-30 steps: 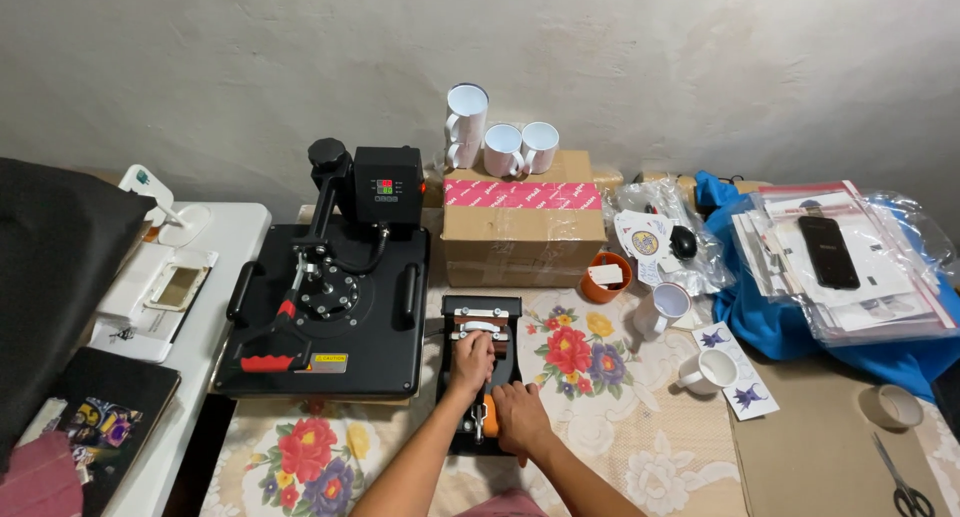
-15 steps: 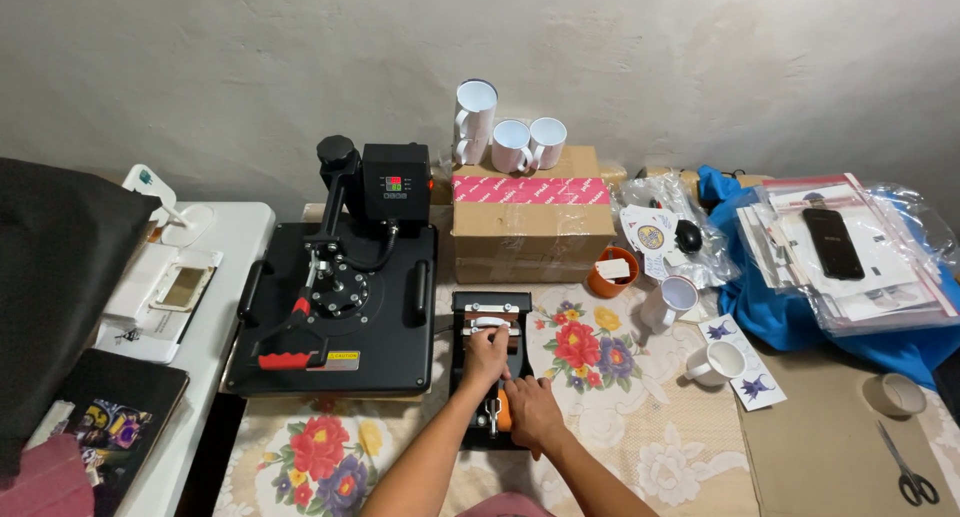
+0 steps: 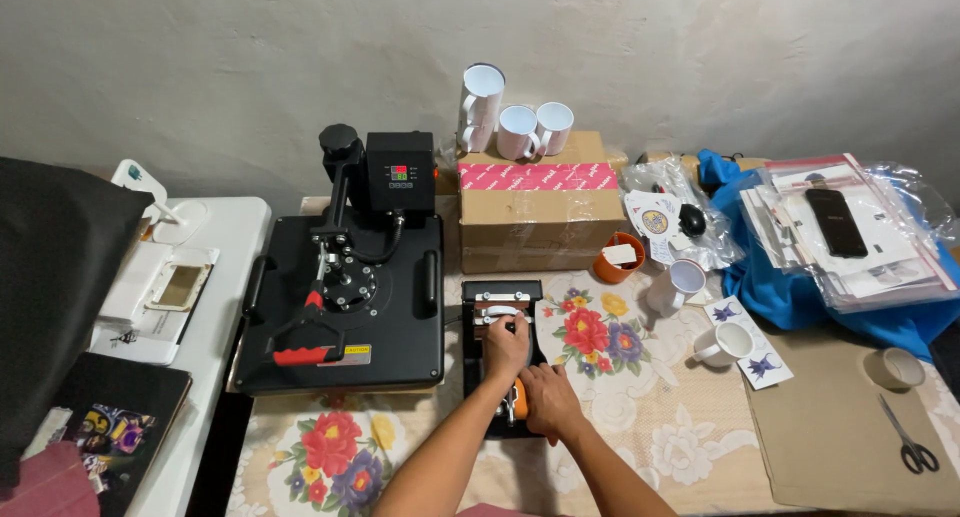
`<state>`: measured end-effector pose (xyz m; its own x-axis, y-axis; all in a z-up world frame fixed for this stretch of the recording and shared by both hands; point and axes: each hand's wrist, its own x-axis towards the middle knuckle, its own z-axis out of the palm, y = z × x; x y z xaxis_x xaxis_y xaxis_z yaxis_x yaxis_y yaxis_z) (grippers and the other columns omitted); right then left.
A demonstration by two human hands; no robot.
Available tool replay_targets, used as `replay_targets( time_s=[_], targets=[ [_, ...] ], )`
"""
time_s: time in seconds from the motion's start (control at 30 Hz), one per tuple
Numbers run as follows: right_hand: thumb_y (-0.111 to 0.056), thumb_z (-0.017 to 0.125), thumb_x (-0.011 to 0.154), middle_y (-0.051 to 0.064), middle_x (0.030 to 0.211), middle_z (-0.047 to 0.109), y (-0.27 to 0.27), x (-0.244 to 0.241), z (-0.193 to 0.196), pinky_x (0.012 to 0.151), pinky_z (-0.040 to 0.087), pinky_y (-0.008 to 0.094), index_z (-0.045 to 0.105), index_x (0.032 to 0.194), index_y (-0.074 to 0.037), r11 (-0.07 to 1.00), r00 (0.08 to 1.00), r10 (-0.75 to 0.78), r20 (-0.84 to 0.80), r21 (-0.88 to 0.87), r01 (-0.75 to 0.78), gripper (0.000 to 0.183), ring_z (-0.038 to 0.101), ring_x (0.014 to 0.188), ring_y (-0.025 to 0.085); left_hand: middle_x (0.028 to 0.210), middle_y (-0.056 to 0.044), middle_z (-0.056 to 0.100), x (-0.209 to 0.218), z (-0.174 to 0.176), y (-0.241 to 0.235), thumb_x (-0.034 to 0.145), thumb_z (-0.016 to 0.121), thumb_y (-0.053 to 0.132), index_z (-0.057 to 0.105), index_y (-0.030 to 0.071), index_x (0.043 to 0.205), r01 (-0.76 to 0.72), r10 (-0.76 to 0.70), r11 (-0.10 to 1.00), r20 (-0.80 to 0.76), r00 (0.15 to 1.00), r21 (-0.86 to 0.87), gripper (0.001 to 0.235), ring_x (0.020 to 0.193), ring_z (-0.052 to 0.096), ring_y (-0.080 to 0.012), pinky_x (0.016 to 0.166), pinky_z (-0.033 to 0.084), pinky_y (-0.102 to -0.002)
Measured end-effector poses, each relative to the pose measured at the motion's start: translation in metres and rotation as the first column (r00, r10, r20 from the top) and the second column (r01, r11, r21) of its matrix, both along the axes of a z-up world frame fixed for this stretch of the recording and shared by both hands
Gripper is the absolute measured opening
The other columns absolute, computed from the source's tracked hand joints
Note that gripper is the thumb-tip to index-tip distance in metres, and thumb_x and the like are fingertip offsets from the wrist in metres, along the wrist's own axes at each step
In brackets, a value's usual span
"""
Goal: Preparing ceramic mugs with printed designs and using a heat press machine to transfer the artwork.
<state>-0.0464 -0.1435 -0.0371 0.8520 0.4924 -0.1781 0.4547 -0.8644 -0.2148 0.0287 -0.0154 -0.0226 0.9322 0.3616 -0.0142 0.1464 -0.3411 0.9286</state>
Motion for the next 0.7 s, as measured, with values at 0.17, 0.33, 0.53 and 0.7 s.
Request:
replay_targets(
  time_s=[0.17,0.33,0.53,0.7],
  targets=[
    [-0.013,0.069,0.064,0.006,0.094,0.065,-0.004,0.001,-0.01,0.091,0.039,0.046,0.061,0.109,-0.016,0.999,0.999,0.012,0.043,0.04,-0.013,0.046,0.057,0.093,0.031,0.069,-0.016,0.071,-0.003,0.004,0.0,0.106,0.063,0.043,0.066,0.006,0.074,0.012,-0.012,1.0,-0.003,1.0,0.002,0.05,0.064,0.058,-0.0366,0.067,0.042,-0.053],
    [-0.011,0.07,0.059,0.005,0.094,0.063,-0.004,0.002,-0.011,0.092,0.038,0.044,0.061,0.108,-0.016,1.0,1.0,0.008,0.019,0.015,-0.008,0.05,0.056,0.092,0.03,0.068,-0.014,0.069,-0.007,0.017,0.001,0.108,0.06,0.045,0.065,0.007,0.074,0.037,-0.038,0.999,-0.055,0.998,-0.018,0.051,0.064,0.057,-0.0337,0.066,0.042,-0.052],
    [-0.009,0.068,0.063,0.004,0.091,0.062,-0.002,-0.001,-0.002,0.092,0.039,0.043,0.06,0.101,-0.018,1.0,1.0,-0.003,0.005,0.018,0.003,0.04,0.056,0.092,0.029,0.069,-0.018,0.072,-0.007,0.018,-0.001,0.107,0.062,0.043,0.064,0.007,0.073,0.011,-0.011,1.0,-0.009,1.0,0.026,0.05,0.065,0.061,-0.0396,0.067,0.045,-0.053],
    [-0.012,0.07,0.061,0.005,0.094,0.063,-0.004,0.001,-0.006,0.093,0.039,0.045,0.061,0.107,-0.016,0.999,1.0,0.015,0.023,0.041,-0.016,0.047,0.056,0.094,0.03,0.063,-0.018,0.068,-0.005,0.013,-0.001,0.106,0.063,0.042,0.063,0.009,0.071,-0.018,0.017,0.999,0.021,1.0,0.038,0.049,0.06,0.057,-0.0391,0.065,0.043,-0.054]
  ],
)
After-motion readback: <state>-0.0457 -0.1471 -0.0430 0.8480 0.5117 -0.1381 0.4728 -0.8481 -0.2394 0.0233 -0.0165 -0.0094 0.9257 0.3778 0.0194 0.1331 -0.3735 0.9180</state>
